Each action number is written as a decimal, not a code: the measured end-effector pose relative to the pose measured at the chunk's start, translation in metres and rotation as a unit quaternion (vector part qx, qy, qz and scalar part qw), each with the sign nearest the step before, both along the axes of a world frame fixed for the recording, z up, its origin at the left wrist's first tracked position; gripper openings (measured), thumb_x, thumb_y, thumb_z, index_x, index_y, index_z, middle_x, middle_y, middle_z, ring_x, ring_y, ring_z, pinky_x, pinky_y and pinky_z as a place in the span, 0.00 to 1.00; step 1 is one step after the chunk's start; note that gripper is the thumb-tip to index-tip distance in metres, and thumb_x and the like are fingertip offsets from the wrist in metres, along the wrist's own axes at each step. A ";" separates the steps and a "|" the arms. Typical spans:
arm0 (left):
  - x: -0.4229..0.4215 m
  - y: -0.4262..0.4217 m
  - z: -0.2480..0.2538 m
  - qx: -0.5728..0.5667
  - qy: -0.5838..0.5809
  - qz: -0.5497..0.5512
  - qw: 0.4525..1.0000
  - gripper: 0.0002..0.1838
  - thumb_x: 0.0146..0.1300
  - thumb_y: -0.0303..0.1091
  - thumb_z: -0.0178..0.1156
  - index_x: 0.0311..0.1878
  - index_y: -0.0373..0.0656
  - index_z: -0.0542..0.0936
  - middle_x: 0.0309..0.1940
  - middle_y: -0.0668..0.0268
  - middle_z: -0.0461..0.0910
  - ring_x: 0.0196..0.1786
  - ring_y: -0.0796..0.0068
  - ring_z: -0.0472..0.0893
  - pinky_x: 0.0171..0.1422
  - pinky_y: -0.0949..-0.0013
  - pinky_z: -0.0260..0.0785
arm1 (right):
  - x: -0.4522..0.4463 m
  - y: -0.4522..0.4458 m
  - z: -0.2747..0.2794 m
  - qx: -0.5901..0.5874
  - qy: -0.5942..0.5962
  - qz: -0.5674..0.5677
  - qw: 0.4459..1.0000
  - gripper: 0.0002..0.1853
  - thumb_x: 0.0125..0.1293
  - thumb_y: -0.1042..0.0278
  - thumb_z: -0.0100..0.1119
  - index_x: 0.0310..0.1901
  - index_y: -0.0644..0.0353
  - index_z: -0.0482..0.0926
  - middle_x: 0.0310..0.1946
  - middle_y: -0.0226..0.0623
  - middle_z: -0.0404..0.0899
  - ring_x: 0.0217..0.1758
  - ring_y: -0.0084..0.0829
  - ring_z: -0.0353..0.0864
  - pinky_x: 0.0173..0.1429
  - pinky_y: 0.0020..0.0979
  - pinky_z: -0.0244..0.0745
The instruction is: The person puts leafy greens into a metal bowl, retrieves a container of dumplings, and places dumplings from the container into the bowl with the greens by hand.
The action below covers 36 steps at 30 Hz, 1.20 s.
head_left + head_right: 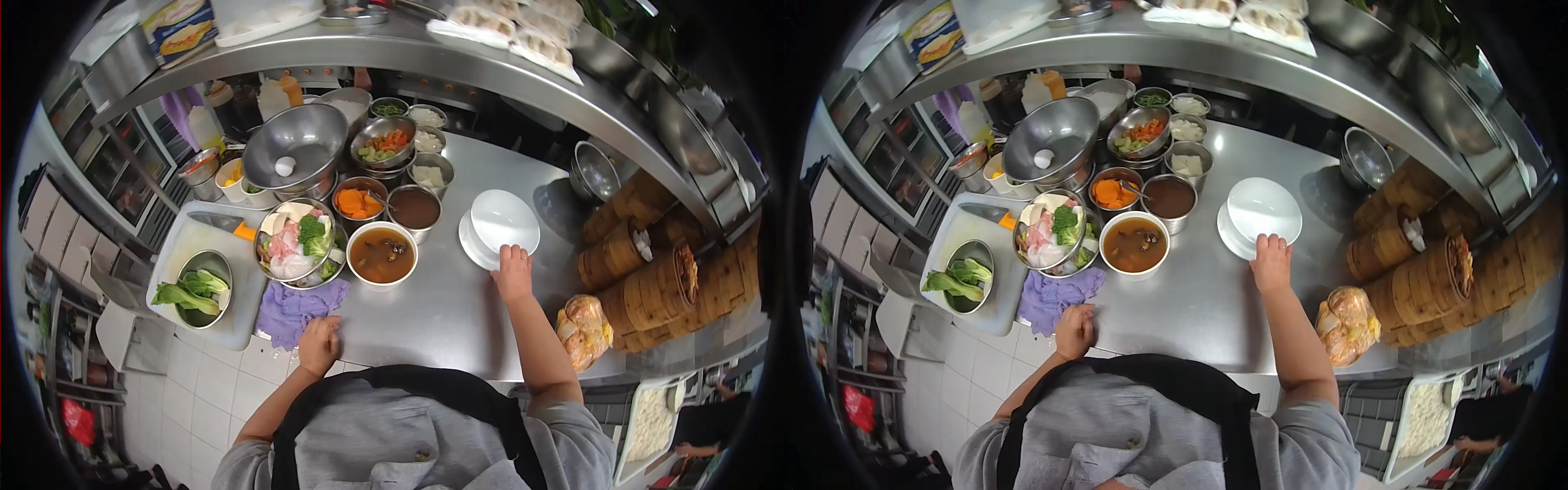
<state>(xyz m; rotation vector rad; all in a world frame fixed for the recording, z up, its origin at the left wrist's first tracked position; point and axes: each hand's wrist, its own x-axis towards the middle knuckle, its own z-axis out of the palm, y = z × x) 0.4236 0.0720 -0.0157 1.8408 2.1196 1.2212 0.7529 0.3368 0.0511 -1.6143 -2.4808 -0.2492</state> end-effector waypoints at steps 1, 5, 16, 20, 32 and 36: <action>-0.002 -0.001 0.002 0.012 0.006 -0.001 1.000 0.12 0.54 0.22 0.50 0.42 0.43 0.74 0.32 0.61 0.75 0.34 0.59 0.76 0.37 0.63 0.69 | -0.006 0.017 -0.001 0.013 0.005 -0.010 1.000 0.29 0.45 0.69 0.70 0.49 0.59 0.66 0.46 0.41 0.69 0.54 0.43 0.69 0.64 0.50 0.61; 0.000 0.001 0.014 -0.006 -0.089 0.000 0.996 0.11 0.57 0.23 0.51 0.44 0.42 0.74 0.32 0.60 0.76 0.29 0.65 0.77 0.32 0.67 0.69 | -0.032 0.083 -0.003 0.025 -0.088 -0.065 0.994 0.27 0.53 0.62 0.65 0.53 0.58 0.66 0.50 0.40 0.70 0.60 0.41 0.67 0.67 0.53 0.55; 0.023 0.306 0.137 0.044 -0.848 0.027 0.527 0.16 0.65 0.38 0.56 0.45 0.35 0.67 0.36 0.60 0.70 0.35 0.67 0.75 0.48 0.62 0.77 | -0.149 0.101 0.109 -0.038 0.363 0.122 0.923 0.14 0.57 0.63 0.61 0.42 0.61 0.76 0.37 0.41 0.79 0.44 0.39 0.79 0.47 0.35 0.72; 0.021 0.344 0.139 0.190 -0.855 0.098 0.472 0.14 0.65 0.32 0.55 0.48 0.34 0.67 0.40 0.58 0.67 0.36 0.65 0.74 0.46 0.60 0.80 | -0.147 0.108 0.103 -0.114 0.423 0.178 0.881 0.12 0.57 0.65 0.61 0.39 0.63 0.77 0.33 0.40 0.80 0.35 0.35 0.80 0.42 0.32 0.73; 0.033 0.190 0.187 0.078 -0.651 -0.021 0.755 0.18 0.59 0.28 0.48 0.53 0.37 0.64 0.41 0.61 0.72 0.36 0.71 0.77 0.34 0.69 0.75 | -0.155 0.194 0.073 -0.229 0.508 0.179 0.811 0.06 0.58 0.74 0.57 0.38 0.63 0.78 0.27 0.33 0.79 0.30 0.20 0.74 0.33 0.23 0.69; 0.019 0.081 0.175 -0.020 -0.650 -0.001 0.760 0.24 0.56 0.25 0.49 0.57 0.31 0.61 0.40 0.57 0.75 0.33 0.70 0.81 0.25 0.72 0.77 | -0.204 0.198 0.078 -0.213 0.345 0.281 0.870 0.12 0.55 0.73 0.61 0.43 0.61 0.79 0.30 0.38 0.81 0.33 0.26 0.79 0.37 0.27 0.72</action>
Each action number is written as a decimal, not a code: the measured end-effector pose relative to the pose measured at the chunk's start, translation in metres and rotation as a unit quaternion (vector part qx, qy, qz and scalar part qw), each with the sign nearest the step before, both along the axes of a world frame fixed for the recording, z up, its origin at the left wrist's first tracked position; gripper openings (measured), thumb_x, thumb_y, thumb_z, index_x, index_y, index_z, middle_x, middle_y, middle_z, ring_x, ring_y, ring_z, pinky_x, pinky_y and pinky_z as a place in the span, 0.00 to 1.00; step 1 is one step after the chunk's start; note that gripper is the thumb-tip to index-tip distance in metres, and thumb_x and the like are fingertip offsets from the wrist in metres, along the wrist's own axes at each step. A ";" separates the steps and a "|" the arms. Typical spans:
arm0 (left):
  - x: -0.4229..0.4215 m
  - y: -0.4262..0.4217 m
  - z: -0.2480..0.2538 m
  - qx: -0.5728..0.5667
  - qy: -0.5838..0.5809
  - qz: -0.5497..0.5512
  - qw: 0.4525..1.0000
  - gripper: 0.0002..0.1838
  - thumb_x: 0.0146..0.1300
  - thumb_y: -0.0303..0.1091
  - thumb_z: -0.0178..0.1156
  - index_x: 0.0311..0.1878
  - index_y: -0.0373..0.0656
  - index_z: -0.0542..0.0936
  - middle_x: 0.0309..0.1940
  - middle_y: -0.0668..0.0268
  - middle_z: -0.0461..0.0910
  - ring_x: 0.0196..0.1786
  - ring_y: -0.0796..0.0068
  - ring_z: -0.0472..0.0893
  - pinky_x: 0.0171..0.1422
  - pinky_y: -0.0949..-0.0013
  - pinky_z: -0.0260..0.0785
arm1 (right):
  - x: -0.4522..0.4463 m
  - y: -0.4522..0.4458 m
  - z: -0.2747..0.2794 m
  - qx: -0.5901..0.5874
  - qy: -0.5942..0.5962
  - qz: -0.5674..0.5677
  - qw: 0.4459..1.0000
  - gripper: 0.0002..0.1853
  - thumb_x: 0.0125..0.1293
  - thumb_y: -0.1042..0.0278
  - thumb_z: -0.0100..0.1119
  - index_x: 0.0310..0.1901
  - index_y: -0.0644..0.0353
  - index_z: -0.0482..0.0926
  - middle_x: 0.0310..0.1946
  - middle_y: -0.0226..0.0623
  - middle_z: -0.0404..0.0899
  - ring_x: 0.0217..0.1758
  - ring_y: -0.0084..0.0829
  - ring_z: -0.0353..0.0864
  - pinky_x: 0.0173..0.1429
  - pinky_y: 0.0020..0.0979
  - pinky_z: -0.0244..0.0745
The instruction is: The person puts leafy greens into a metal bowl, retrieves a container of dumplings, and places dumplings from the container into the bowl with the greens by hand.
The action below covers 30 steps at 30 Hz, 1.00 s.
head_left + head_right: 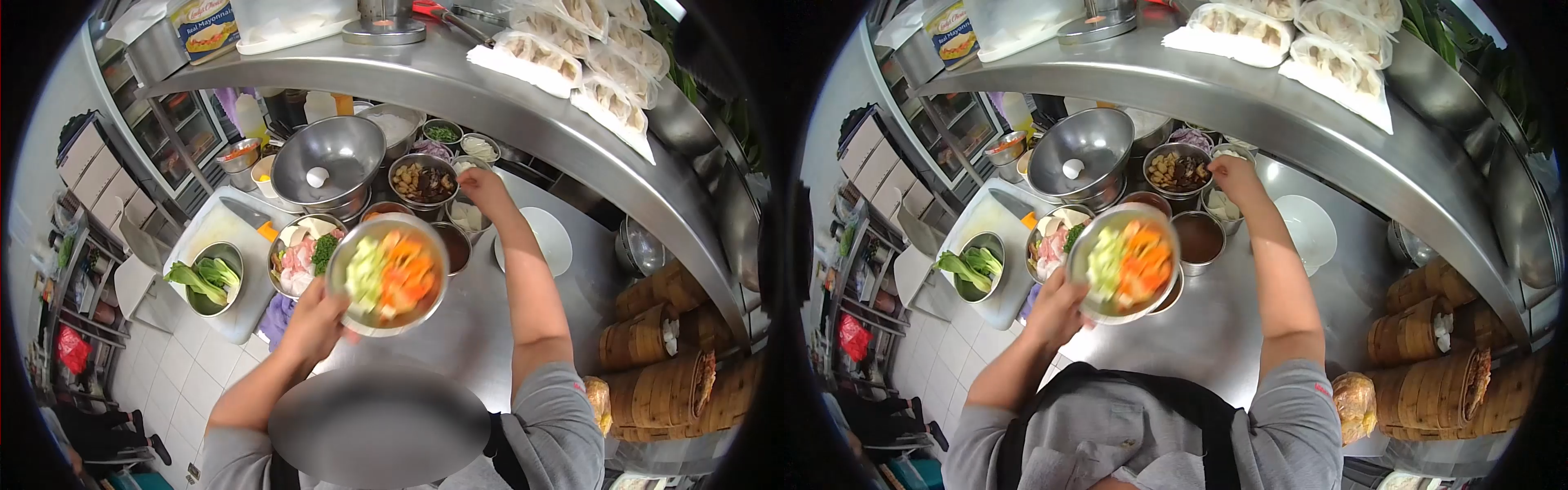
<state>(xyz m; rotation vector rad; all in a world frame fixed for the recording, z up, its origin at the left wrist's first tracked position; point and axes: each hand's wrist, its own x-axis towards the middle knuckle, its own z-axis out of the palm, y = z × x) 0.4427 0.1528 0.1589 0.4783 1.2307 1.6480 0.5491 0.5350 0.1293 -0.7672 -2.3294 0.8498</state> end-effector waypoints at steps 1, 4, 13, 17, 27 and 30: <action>-0.002 -0.022 -0.002 -0.032 0.009 0.005 0.999 0.24 0.56 0.25 0.49 0.57 0.31 0.61 0.38 0.56 0.75 0.32 0.70 0.81 0.23 0.72 0.77 | -0.012 -0.002 0.005 -0.022 -0.082 -0.005 0.996 0.16 0.53 0.73 0.63 0.45 0.60 0.79 0.33 0.40 0.82 0.35 0.30 0.80 0.41 0.30 0.74; 0.000 -0.074 -0.003 -0.041 -0.022 0.050 0.998 0.22 0.55 0.24 0.49 0.55 0.31 0.62 0.35 0.55 0.77 0.26 0.69 0.80 0.19 0.72 0.76 | -0.041 -0.004 0.011 0.087 -0.183 0.044 0.978 0.22 0.49 0.70 0.67 0.49 0.60 0.77 0.37 0.42 0.81 0.41 0.35 0.80 0.47 0.31 0.74; -0.003 -0.120 0.001 -0.037 -0.014 0.133 0.990 0.12 0.56 0.22 0.49 0.44 0.35 0.63 0.33 0.53 0.77 0.22 0.69 0.80 0.16 0.71 0.76 | -0.092 -0.010 0.009 0.171 -0.321 -0.048 0.930 0.23 0.43 0.66 0.69 0.45 0.60 0.79 0.43 0.46 0.80 0.48 0.43 0.79 0.52 0.38 0.74; -0.002 -0.115 -0.007 -0.021 -0.030 0.109 0.993 0.12 0.56 0.23 0.49 0.44 0.35 0.63 0.33 0.54 0.76 0.22 0.69 0.80 0.16 0.70 0.77 | -0.107 0.020 -0.036 0.199 -0.303 -0.112 0.925 0.20 0.43 0.67 0.68 0.42 0.60 0.80 0.40 0.47 0.81 0.47 0.43 0.79 0.51 0.38 0.75; 0.000 -0.111 -0.012 -0.030 -0.034 0.083 0.996 0.11 0.57 0.21 0.49 0.43 0.37 0.62 0.33 0.55 0.74 0.22 0.69 0.79 0.18 0.70 0.77 | -0.114 0.001 -0.015 0.186 -0.319 -0.115 0.922 0.16 0.49 0.72 0.61 0.42 0.58 0.81 0.43 0.47 0.80 0.47 0.45 0.79 0.51 0.40 0.75; 0.000 -0.108 -0.012 -0.037 -0.031 0.082 0.995 0.11 0.57 0.22 0.49 0.43 0.37 0.62 0.33 0.56 0.74 0.23 0.69 0.79 0.18 0.70 0.77 | -0.112 -0.010 0.007 0.150 -0.358 -0.111 0.915 0.14 0.54 0.71 0.57 0.44 0.58 0.80 0.46 0.46 0.79 0.50 0.43 0.78 0.52 0.41 0.74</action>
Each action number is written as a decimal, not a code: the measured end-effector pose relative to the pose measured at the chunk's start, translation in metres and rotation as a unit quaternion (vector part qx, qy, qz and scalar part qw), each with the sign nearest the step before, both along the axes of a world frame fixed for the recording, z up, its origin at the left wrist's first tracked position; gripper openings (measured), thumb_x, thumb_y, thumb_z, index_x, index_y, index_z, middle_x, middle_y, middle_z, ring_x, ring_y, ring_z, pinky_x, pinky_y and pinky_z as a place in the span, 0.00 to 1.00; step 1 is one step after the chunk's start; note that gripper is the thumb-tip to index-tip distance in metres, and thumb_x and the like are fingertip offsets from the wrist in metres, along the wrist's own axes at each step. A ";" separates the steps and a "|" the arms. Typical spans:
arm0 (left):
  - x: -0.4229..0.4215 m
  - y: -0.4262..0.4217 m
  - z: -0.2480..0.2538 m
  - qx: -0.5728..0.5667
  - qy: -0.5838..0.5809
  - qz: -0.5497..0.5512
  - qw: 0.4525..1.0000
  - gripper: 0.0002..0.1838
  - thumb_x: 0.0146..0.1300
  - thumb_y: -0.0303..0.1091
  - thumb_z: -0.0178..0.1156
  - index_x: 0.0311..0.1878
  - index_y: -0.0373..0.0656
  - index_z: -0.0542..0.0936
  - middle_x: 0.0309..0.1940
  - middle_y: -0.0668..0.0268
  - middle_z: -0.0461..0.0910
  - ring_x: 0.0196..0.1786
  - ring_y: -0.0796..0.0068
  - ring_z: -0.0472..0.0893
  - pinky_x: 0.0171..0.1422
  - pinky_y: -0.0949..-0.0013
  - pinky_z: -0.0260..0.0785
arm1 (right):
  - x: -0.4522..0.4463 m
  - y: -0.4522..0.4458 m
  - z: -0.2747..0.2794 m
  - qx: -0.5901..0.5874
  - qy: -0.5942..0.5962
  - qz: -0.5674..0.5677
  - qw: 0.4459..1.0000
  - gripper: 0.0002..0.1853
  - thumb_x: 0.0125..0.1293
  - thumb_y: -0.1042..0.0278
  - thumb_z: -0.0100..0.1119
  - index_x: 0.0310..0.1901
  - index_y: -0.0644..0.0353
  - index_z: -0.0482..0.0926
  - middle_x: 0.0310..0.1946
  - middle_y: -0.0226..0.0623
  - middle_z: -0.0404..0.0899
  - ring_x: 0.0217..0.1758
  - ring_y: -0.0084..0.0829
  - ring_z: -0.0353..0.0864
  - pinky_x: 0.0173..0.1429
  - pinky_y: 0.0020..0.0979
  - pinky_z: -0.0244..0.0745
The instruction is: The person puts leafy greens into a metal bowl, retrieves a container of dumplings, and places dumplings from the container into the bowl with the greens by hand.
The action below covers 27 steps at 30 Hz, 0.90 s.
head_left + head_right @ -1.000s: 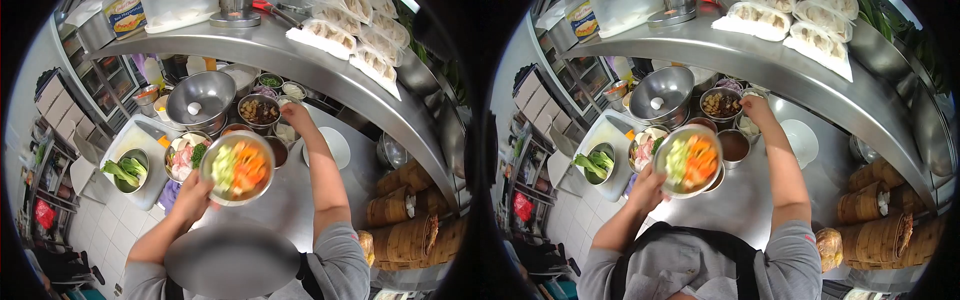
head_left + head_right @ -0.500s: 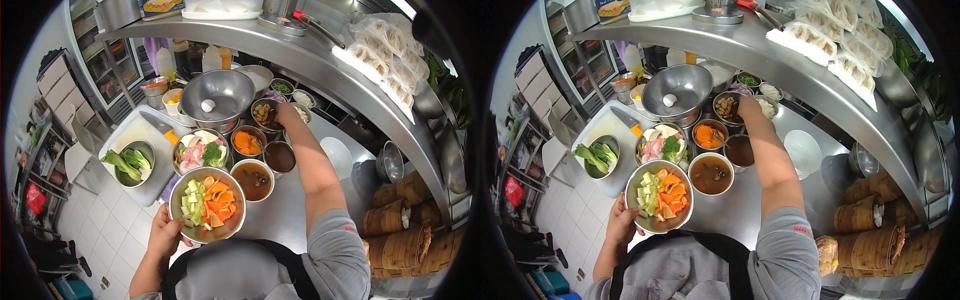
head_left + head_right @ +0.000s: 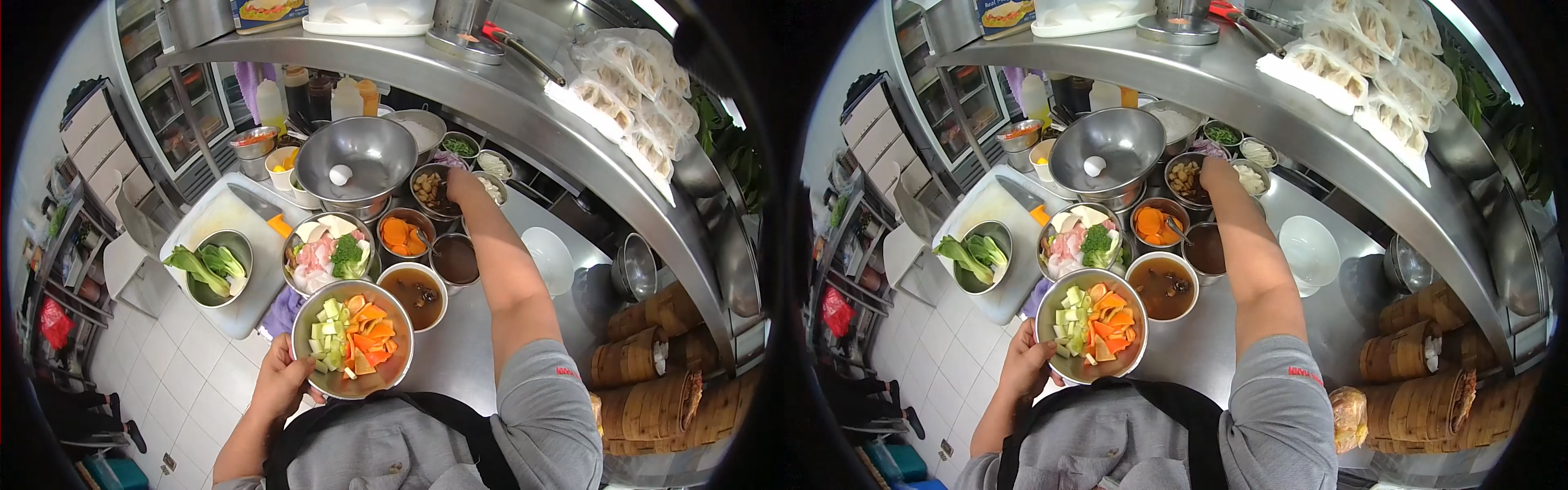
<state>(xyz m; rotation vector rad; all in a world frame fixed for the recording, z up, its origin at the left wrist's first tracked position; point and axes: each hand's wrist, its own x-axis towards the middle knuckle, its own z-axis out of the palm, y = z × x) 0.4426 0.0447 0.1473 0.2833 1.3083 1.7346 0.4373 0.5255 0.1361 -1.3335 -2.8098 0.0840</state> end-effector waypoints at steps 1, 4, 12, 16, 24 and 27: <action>0.000 0.001 0.000 -0.009 0.002 0.000 1.000 0.11 0.57 0.22 0.50 0.43 0.36 0.62 0.33 0.56 0.74 0.23 0.69 0.79 0.18 0.70 0.77 | -0.001 -0.002 0.003 -0.018 -0.018 -0.011 1.000 0.13 0.59 0.69 0.54 0.46 0.58 0.79 0.48 0.44 0.78 0.54 0.41 0.76 0.53 0.40 0.74; -0.004 0.004 -0.004 0.000 0.004 -0.018 1.000 0.10 0.58 0.23 0.50 0.43 0.36 0.63 0.32 0.58 0.73 0.23 0.70 0.79 0.18 0.70 0.76 | -0.003 0.035 -0.023 0.001 0.108 0.004 0.994 0.10 0.48 0.73 0.62 0.36 0.59 0.81 0.34 0.44 0.82 0.40 0.43 0.82 0.44 0.38 0.78; -0.010 0.086 0.024 0.001 0.044 -0.113 0.993 0.11 0.59 0.25 0.52 0.43 0.37 0.64 0.34 0.59 0.73 0.27 0.71 0.78 0.22 0.70 0.77 | 0.089 0.010 0.025 -0.248 0.474 -0.046 0.843 0.13 0.48 0.69 0.65 0.36 0.61 0.77 0.28 0.33 0.78 0.24 0.24 0.75 0.20 0.28 0.71; -0.011 0.164 0.025 0.050 0.013 -0.164 0.985 0.08 0.61 0.27 0.51 0.40 0.39 0.63 0.35 0.59 0.73 0.27 0.71 0.78 0.28 0.68 0.78 | 0.175 0.016 0.020 -0.118 0.502 -0.082 0.853 0.10 0.50 0.68 0.62 0.35 0.59 0.76 0.24 0.30 0.76 0.21 0.21 0.72 0.22 0.24 0.67; -0.032 0.335 -0.010 0.079 0.018 -0.044 0.996 0.12 0.61 0.20 0.47 0.47 0.32 0.60 0.41 0.49 0.72 0.36 0.60 0.80 0.35 0.64 0.82 | 0.301 0.060 -0.070 0.147 0.355 -0.121 0.915 0.07 0.55 0.67 0.58 0.30 0.62 0.79 0.24 0.42 0.81 0.21 0.22 0.77 0.22 0.27 0.67; -0.054 0.364 -0.035 0.062 -0.048 0.002 0.997 0.11 0.63 0.19 0.46 0.49 0.28 0.67 0.44 0.49 0.73 0.39 0.53 0.79 0.41 0.61 0.81 | 0.321 0.025 -0.039 0.046 0.421 -0.179 0.888 0.09 0.56 0.65 0.58 0.31 0.62 0.81 0.24 0.41 0.81 0.26 0.29 0.78 0.30 0.30 0.70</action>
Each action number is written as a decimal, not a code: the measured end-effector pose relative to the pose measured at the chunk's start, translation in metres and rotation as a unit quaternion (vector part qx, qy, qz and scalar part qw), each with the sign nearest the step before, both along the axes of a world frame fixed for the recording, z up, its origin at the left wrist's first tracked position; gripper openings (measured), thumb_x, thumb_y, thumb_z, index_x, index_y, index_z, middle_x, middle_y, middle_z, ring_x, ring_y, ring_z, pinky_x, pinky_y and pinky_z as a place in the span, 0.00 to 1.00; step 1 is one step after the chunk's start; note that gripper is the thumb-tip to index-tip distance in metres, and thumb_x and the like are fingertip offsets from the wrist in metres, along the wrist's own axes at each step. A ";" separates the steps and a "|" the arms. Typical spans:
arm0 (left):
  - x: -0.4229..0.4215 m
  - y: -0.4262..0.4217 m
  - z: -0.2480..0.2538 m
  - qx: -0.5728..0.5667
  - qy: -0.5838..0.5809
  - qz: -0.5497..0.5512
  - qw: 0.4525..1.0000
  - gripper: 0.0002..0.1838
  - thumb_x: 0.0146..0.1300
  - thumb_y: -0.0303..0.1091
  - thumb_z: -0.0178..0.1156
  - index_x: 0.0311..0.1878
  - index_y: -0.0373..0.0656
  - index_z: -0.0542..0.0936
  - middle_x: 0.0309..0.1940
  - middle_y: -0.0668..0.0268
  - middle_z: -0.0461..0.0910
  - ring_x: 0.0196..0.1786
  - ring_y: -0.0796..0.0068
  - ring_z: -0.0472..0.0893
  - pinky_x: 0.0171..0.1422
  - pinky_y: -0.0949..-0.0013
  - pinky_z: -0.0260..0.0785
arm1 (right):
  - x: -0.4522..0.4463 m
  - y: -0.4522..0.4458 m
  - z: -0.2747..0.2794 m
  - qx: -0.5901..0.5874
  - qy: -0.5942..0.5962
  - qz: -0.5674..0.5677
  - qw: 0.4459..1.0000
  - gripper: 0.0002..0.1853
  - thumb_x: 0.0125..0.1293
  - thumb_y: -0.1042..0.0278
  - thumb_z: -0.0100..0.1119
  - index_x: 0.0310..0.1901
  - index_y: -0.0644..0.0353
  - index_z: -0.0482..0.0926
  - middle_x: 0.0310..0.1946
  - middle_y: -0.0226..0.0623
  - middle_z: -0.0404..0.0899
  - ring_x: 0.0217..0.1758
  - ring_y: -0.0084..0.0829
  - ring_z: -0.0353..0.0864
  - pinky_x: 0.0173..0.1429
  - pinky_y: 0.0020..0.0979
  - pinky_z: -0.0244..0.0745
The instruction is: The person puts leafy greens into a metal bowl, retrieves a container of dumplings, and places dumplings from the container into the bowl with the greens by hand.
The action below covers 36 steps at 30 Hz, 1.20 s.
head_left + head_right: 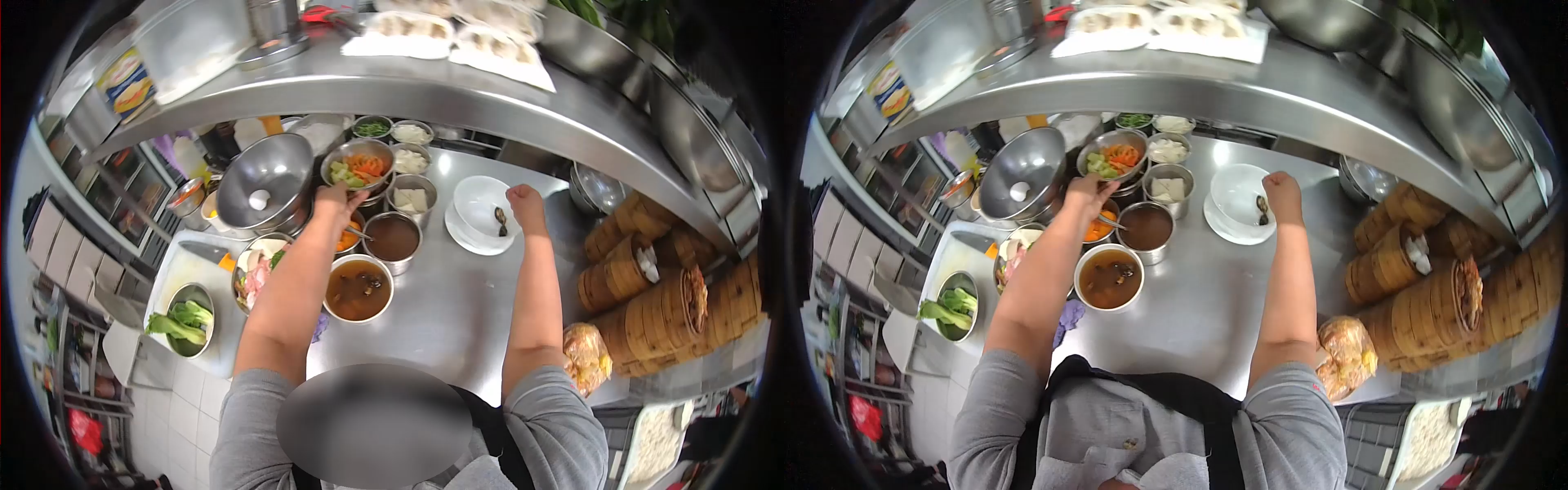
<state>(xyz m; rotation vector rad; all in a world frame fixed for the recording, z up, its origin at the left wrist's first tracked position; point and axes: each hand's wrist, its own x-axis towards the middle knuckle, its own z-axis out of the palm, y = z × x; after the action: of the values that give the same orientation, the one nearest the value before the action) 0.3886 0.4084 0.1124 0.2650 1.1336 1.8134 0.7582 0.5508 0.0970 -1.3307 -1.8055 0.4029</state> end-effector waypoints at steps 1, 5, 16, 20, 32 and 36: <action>0.001 -0.004 0.005 -0.006 -0.017 -0.014 1.000 0.12 0.64 0.21 0.47 0.50 0.28 0.67 0.43 0.51 0.72 0.42 0.54 0.78 0.46 0.60 0.80 | 0.004 -0.006 0.008 -0.067 0.052 -0.006 0.996 0.10 0.56 0.64 0.58 0.31 0.63 0.81 0.26 0.45 0.82 0.31 0.37 0.81 0.38 0.34 0.74; 0.010 -0.039 0.025 -0.014 -0.058 -0.089 0.994 0.15 0.68 0.32 0.49 0.49 0.29 0.67 0.41 0.52 0.72 0.43 0.55 0.77 0.49 0.58 0.79 | 0.015 -0.016 0.017 -0.040 0.184 -0.007 0.982 0.07 0.57 0.68 0.58 0.31 0.62 0.81 0.21 0.34 0.79 0.24 0.23 0.76 0.29 0.26 0.70; 0.023 -0.360 -0.021 -0.108 0.328 -0.344 0.873 0.15 0.66 0.35 0.55 0.51 0.39 0.71 0.35 0.65 0.77 0.37 0.78 0.77 0.41 0.70 0.74 | -0.161 -0.265 0.087 -0.342 0.111 0.563 0.744 0.12 0.60 0.71 0.56 0.47 0.58 0.75 0.39 0.29 0.76 0.37 0.19 0.74 0.39 0.23 0.72; -0.005 -0.419 -0.029 -0.300 0.375 -0.143 0.865 0.15 0.64 0.35 0.56 0.50 0.38 0.71 0.34 0.63 0.76 0.35 0.74 0.78 0.38 0.70 0.75 | -0.233 -0.363 0.051 -0.107 -0.157 0.713 0.675 0.15 0.60 0.70 0.53 0.49 0.61 0.74 0.45 0.41 0.75 0.44 0.39 0.78 0.45 0.40 0.75; -0.158 -0.445 -0.070 -0.160 0.151 0.182 0.958 0.24 0.60 0.38 0.51 0.59 0.40 0.66 0.49 0.59 0.74 0.42 0.66 0.80 0.36 0.71 0.78 | -0.337 -0.395 -0.089 -0.103 -0.287 0.525 0.795 0.07 0.56 0.71 0.49 0.36 0.61 0.73 0.36 0.51 0.77 0.39 0.48 0.79 0.41 0.46 0.73; -0.147 -0.445 -0.054 -0.122 0.139 0.150 0.971 0.25 0.58 0.27 0.46 0.61 0.39 0.63 0.52 0.55 0.73 0.51 0.62 0.77 0.42 0.65 0.80 | -0.313 -0.400 -0.090 -0.005 -0.272 0.565 0.779 0.12 0.53 0.72 0.54 0.41 0.61 0.74 0.38 0.48 0.77 0.43 0.46 0.77 0.43 0.46 0.72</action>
<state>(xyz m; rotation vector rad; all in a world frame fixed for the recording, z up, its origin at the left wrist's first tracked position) 0.2421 -0.0367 0.0581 0.2150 1.6553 1.9111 0.4454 0.1507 0.0067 -0.1595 -2.9876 0.6774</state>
